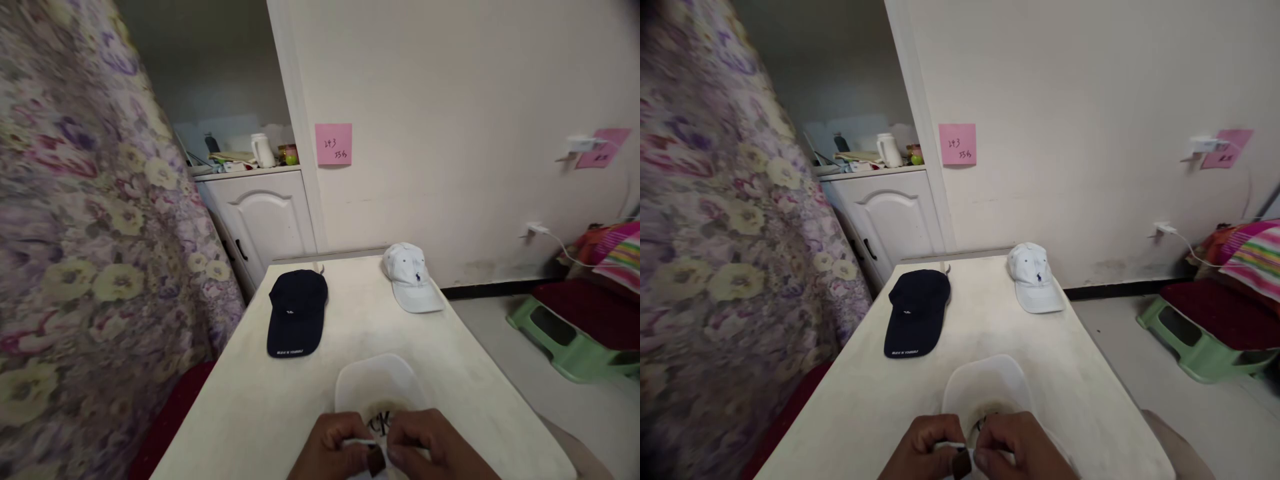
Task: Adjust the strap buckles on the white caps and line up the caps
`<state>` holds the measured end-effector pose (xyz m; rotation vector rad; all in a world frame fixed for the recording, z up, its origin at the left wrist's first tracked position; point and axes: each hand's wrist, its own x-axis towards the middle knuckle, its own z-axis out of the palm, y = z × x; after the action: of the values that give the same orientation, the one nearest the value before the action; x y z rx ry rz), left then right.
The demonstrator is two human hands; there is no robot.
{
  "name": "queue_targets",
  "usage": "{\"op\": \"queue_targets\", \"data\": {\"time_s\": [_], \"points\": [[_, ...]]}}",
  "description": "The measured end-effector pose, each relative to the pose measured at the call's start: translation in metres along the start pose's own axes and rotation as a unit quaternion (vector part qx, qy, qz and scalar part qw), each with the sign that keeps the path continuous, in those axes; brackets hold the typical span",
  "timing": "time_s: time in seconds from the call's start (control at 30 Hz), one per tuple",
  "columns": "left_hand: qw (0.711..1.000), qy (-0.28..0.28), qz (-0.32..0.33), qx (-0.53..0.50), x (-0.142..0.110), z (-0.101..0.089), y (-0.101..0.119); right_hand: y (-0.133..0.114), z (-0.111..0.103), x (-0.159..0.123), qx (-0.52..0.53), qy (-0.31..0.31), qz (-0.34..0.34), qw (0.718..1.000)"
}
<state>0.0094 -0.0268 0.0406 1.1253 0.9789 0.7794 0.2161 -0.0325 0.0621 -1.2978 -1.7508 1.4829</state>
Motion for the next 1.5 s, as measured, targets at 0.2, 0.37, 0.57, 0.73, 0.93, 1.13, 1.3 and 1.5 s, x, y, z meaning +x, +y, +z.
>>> {"op": "queue_targets", "data": {"time_s": [0.2,0.37,0.57,0.73,0.93,1.13,1.3,1.5], "points": [[1.0,-0.022,0.006,0.021,0.0,-0.002,-0.006,0.003,-0.004,0.003,0.07,-0.044,0.004,0.997],[0.999,-0.034,0.002,0.025,0.0,-0.004,-0.014,0.005,-0.007,0.006,0.065,-0.084,-0.017,0.994],[0.998,-0.014,-0.023,0.054,0.0,0.0,-0.006,0.0,-0.008,0.009,0.052,-0.088,-0.03,0.994],[0.998,-0.005,-0.019,0.058,-0.001,-0.001,-0.003,0.0,-0.016,0.0,-0.019,-0.052,-0.01,0.998],[0.998,-0.022,-0.012,0.052,-0.001,0.0,-0.007,0.004,-0.012,-0.001,-0.024,-0.045,0.004,0.999],[0.997,-0.006,-0.03,0.068,0.0,-0.002,-0.011,-0.003,-0.01,-0.002,-0.004,-0.043,0.015,0.999],[0.997,-0.015,-0.027,0.07,-0.001,-0.001,-0.009,-0.005,-0.02,-0.005,-0.019,-0.037,0.012,0.999],[0.994,-0.008,-0.036,0.103,0.0,0.005,-0.006,-0.001,-0.011,-0.005,0.002,-0.06,0.012,0.998]]}}
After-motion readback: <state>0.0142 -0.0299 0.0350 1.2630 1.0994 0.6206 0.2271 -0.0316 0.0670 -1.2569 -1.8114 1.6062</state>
